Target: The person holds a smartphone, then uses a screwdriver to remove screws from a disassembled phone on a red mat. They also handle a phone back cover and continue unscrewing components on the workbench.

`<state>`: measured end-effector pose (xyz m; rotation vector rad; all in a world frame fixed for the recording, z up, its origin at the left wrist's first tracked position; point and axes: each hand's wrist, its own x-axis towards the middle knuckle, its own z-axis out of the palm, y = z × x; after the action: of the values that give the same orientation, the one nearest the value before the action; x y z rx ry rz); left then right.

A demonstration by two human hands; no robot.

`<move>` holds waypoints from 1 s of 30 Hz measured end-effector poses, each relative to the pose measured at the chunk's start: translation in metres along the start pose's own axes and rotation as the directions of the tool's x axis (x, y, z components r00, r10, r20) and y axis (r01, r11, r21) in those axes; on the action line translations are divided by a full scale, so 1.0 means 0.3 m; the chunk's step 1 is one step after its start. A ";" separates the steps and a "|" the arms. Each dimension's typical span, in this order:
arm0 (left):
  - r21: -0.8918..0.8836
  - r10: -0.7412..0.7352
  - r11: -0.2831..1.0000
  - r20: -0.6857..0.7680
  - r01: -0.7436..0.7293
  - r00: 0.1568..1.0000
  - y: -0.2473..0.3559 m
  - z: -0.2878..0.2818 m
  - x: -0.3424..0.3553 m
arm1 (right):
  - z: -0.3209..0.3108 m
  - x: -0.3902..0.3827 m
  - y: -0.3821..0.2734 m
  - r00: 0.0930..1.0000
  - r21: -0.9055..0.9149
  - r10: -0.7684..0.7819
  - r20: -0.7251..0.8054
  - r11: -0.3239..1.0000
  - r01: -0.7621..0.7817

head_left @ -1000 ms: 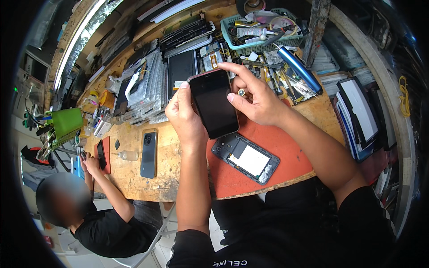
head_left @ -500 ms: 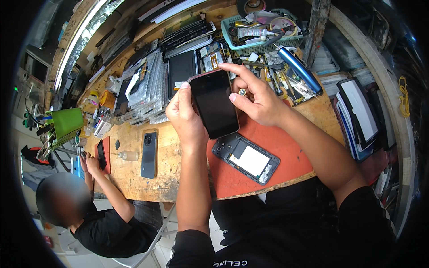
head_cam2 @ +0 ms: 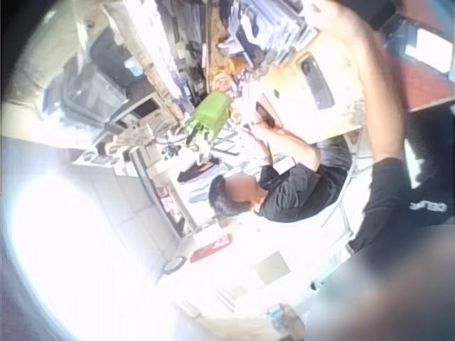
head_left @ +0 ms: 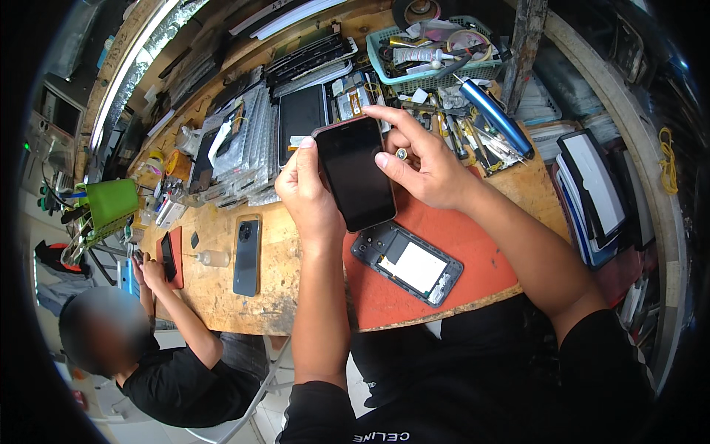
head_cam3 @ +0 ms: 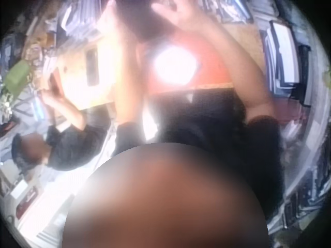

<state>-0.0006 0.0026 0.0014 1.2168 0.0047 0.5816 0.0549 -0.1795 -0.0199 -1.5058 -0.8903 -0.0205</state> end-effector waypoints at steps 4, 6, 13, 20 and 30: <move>-0.006 -0.007 1.000 0.004 0.007 1.000 0.002 0.002 0.001 | -0.005 -0.011 -0.013 0.996 -0.009 0.080 0.034 0.997 -0.080; 0.010 0.005 1.000 -0.004 -0.005 1.000 0.000 0.002 0.004 | -0.005 -0.013 -0.013 0.998 -0.009 0.061 0.033 0.998 -0.061; -0.002 0.001 1.000 0.004 -0.001 1.000 0.003 0.002 -0.002 | -0.002 -0.013 -0.008 0.999 -0.001 0.049 0.024 0.999 -0.049; -0.004 0.004 1.000 -0.008 -0.004 1.000 0.004 0.004 0.003 | -0.007 -0.010 -0.011 0.999 -0.001 0.041 0.031 0.999 -0.041; -0.005 0.016 1.000 0.010 -0.016 1.000 0.001 0.002 0.001 | -0.009 -0.011 -0.011 0.999 0.002 0.037 0.019 0.999 -0.037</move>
<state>-0.0004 0.0022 0.0021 1.2156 -0.0146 0.5889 0.0521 -0.1838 -0.0182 -1.5226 -0.8777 0.0219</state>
